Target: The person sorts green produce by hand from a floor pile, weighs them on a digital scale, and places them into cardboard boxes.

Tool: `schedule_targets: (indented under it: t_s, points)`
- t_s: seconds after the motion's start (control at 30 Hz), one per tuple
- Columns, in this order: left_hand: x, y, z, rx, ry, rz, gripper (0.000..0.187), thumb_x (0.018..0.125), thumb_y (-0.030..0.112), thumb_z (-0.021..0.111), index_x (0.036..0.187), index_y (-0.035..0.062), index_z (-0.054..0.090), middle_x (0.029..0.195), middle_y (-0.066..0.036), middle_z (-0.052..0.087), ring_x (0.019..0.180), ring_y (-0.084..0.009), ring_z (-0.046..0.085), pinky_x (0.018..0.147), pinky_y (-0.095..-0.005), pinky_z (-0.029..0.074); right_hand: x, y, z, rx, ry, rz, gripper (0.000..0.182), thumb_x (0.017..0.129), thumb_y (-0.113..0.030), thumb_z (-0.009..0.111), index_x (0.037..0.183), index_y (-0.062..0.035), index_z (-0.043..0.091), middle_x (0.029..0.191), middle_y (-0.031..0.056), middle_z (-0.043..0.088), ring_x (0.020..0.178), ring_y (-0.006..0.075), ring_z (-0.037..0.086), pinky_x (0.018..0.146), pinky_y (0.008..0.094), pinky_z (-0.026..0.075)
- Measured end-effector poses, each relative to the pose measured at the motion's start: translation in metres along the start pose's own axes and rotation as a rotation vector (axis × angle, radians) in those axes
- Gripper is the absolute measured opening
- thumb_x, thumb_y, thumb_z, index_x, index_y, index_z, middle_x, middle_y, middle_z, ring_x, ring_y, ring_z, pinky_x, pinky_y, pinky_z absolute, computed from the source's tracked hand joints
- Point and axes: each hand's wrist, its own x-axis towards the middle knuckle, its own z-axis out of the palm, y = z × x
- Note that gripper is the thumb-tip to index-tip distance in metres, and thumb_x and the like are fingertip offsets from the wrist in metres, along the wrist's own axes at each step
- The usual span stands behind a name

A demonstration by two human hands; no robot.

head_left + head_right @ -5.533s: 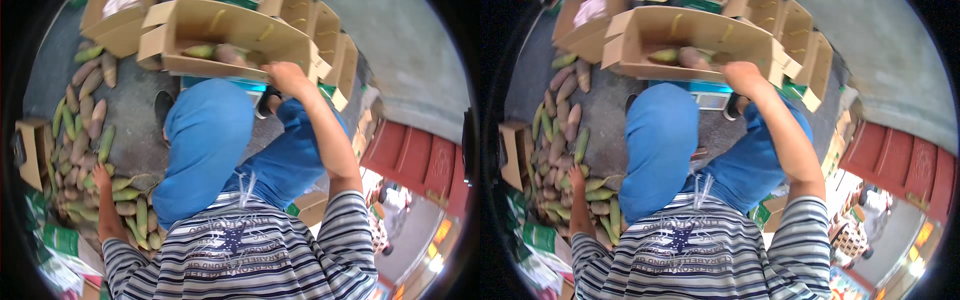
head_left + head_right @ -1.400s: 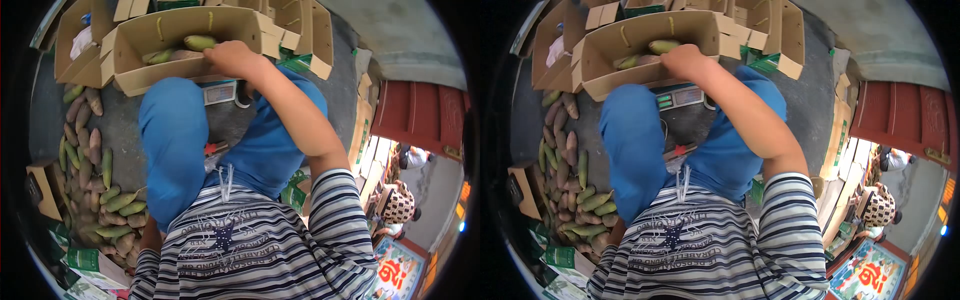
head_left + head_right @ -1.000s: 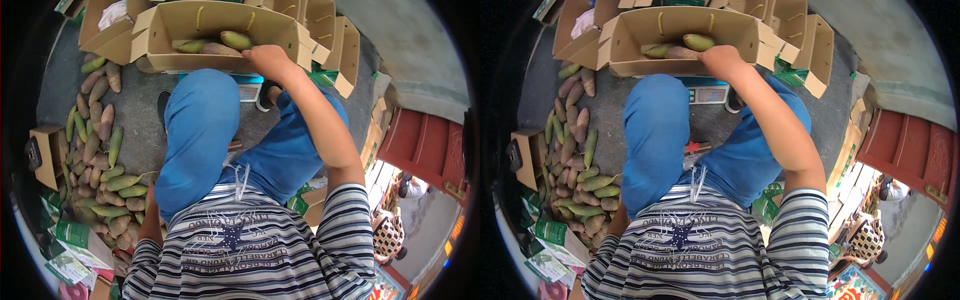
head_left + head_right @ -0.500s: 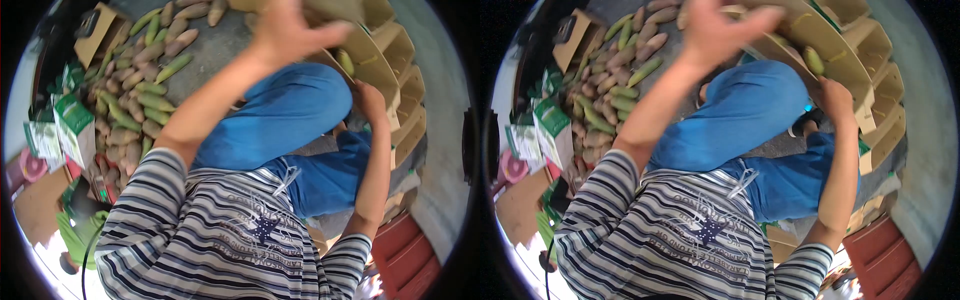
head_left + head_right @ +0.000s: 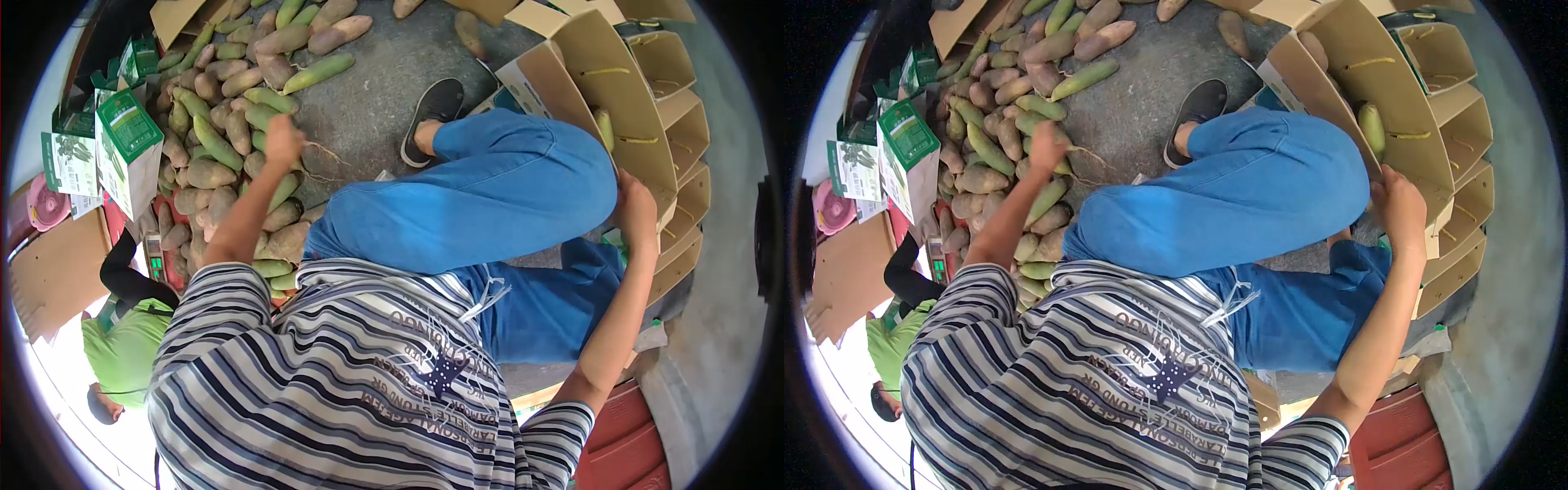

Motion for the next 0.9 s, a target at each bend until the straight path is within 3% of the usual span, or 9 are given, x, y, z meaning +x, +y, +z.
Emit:
schedule_targets:
  t_s: [0.1, 0.2, 0.3, 0.33, 0.43, 0.63, 0.73, 0.83, 0.9]
  points:
    - [-0.002, -0.062, -0.019, 0.108, 0.062, -0.273, 0.047, 0.072, 0.019, 0.064, 0.112, 0.0012, 0.047, 0.110, -0.018, 0.050, 0.104, -0.0350, 0.050, 0.087, -0.0428, 0.045, 0.001, -0.004, -0.005, 0.008, -0.025, -0.010, 0.035, 0.079, -0.015, 0.058, 0.113, -0.0042, 0.057, 0.099, 0.0176, 0.062, 0.091, 0.0343, 0.059, 0.078, 0.0413, 0.047]
    - [0.017, -0.105, -0.020, 0.085, -0.027, -0.461, 0.049, 0.073, 0.019, 0.064, 0.115, 0.0020, 0.045, 0.116, -0.018, 0.048, 0.107, -0.0352, 0.049, 0.086, -0.0430, 0.045, 0.001, -0.009, -0.009, 0.037, -0.051, 0.029, 0.034, 0.080, -0.012, 0.057, 0.112, -0.0040, 0.058, 0.099, 0.0172, 0.062, 0.091, 0.0342, 0.059, 0.078, 0.0412, 0.047]
    - [0.034, -0.117, -0.016, 0.026, 0.007, -0.283, 0.052, 0.075, 0.020, 0.063, 0.121, 0.0037, 0.043, 0.124, -0.017, 0.045, 0.111, -0.0349, 0.047, 0.088, -0.0434, 0.044, 0.003, -0.005, -0.001, 0.056, -0.028, 0.045, 0.032, 0.080, -0.011, 0.056, 0.112, -0.0040, 0.058, 0.101, 0.0168, 0.062, 0.091, 0.0343, 0.059, 0.078, 0.0412, 0.047]
    - [0.044, -0.115, -0.015, 0.050, -0.128, -0.266, 0.058, 0.077, 0.023, 0.064, 0.127, 0.0056, 0.040, 0.132, -0.014, 0.041, 0.117, -0.0330, 0.044, 0.092, -0.0435, 0.042, 0.003, -0.004, -0.001, 0.047, -0.021, 0.032, 0.032, 0.081, -0.011, 0.056, 0.111, -0.0040, 0.058, 0.102, 0.0166, 0.062, 0.092, 0.0343, 0.059, 0.079, 0.0413, 0.047]
    - [0.064, -0.126, 0.008, 0.137, -0.212, -0.137, 0.065, 0.076, 0.026, 0.066, 0.131, 0.0073, 0.037, 0.132, -0.014, 0.042, 0.118, -0.0306, 0.044, 0.095, -0.0424, 0.040, 0.003, -0.006, -0.001, 0.032, -0.008, 0.012, 0.030, 0.082, -0.010, 0.055, 0.111, -0.0039, 0.058, 0.103, 0.0163, 0.062, 0.093, 0.0345, 0.059, 0.079, 0.0415, 0.047]
    - [0.083, -0.097, -0.006, 0.224, -0.339, -0.363, 0.068, 0.071, 0.037, 0.071, 0.125, 0.0062, 0.045, 0.127, -0.021, 0.044, 0.114, -0.0343, 0.046, 0.095, -0.0422, 0.040, 0.003, -0.008, -0.002, 0.059, 0.001, 0.040, 0.029, 0.081, -0.009, 0.055, 0.109, -0.0027, 0.058, 0.102, 0.0175, 0.061, 0.094, 0.0353, 0.058, 0.079, 0.0417, 0.047]
    - [0.085, -0.080, -0.027, 0.260, -0.406, -0.304, 0.067, 0.068, 0.042, 0.072, 0.118, 0.0036, 0.050, 0.122, -0.022, 0.047, 0.112, -0.0377, 0.046, 0.092, -0.0431, 0.041, 0.003, -0.009, -0.003, 0.078, -0.001, 0.024, 0.029, 0.080, -0.009, 0.057, 0.109, -0.0021, 0.058, 0.101, 0.0184, 0.061, 0.093, 0.0359, 0.058, 0.078, 0.0416, 0.046]
    - [0.074, -0.068, -0.030, 0.198, -0.285, -0.205, 0.067, 0.066, 0.041, 0.075, 0.114, 0.0010, 0.049, 0.114, -0.022, 0.052, 0.108, -0.0378, 0.048, 0.089, -0.0430, 0.042, 0.003, -0.008, -0.002, 0.063, 0.007, -0.023, 0.031, 0.079, -0.011, 0.059, 0.109, -0.0023, 0.058, 0.100, 0.0184, 0.060, 0.093, 0.0360, 0.057, 0.077, 0.0419, 0.046]
    - [0.071, -0.095, 0.003, -0.013, -0.128, -0.099, 0.065, 0.066, 0.038, 0.076, 0.111, -0.0006, 0.047, 0.108, -0.024, 0.055, 0.104, -0.0390, 0.050, 0.087, -0.0433, 0.043, 0.000, -0.006, -0.001, 0.012, 0.047, -0.039, 0.032, 0.079, -0.014, 0.060, 0.111, -0.0054, 0.057, 0.099, 0.0175, 0.060, 0.092, 0.0353, 0.057, 0.076, 0.0427, 0.046]
